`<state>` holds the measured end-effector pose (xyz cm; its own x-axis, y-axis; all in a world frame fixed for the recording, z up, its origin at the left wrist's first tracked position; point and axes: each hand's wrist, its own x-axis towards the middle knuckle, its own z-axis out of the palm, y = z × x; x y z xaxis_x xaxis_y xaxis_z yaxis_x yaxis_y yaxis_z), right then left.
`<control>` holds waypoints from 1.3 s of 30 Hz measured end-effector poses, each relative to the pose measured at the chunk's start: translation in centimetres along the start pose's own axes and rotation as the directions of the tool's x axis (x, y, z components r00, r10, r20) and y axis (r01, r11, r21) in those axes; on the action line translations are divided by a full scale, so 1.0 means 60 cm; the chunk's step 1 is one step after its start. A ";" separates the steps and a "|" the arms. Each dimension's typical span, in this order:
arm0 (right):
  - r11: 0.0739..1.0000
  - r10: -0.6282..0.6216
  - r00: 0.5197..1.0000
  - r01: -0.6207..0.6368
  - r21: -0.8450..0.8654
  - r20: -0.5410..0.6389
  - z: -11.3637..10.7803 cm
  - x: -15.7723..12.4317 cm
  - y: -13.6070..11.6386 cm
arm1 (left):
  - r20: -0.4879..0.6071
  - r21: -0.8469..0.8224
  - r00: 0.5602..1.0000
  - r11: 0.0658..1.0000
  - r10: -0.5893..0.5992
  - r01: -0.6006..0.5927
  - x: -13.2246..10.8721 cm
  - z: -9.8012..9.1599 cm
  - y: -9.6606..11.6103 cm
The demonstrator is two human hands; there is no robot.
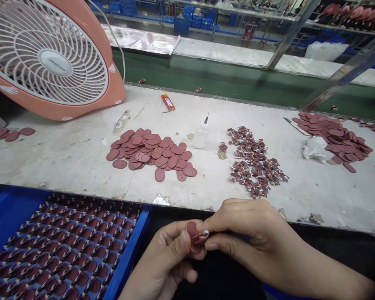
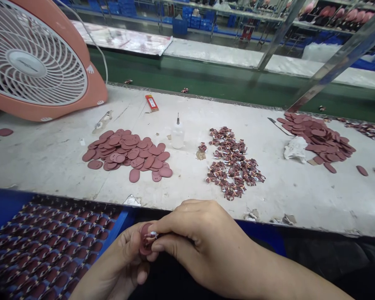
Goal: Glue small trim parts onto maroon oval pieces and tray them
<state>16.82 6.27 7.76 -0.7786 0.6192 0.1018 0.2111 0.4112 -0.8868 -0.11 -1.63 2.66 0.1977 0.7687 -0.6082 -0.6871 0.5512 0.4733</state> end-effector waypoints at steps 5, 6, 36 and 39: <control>1.000 -0.010 1.000 0.010 -0.016 0.018 -0.002 -0.001 0.000 | -0.014 0.002 1.000 1.000 0.001 -0.001 -0.001 -0.001 -0.004; 1.000 -0.012 1.000 0.013 -0.024 0.027 -0.002 -0.001 -0.001 | -0.010 0.001 1.000 1.000 -0.001 0.001 -0.001 0.000 -0.004; 0.989 -0.085 0.996 0.089 -0.115 0.041 0.008 -0.001 0.005 | -0.092 -0.050 0.995 0.998 -0.032 0.027 -0.001 0.010 0.004; 0.992 -0.067 0.997 0.071 -0.105 0.047 0.007 0.001 0.009 | -0.094 -0.064 0.995 0.997 -0.044 0.038 0.001 0.010 0.005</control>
<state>16.66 6.23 7.09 -0.8178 0.5584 0.1393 0.2161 0.5223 -0.8249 0.10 -1.24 3.14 0.1613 0.7102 -0.6852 -0.7224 0.5580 0.4083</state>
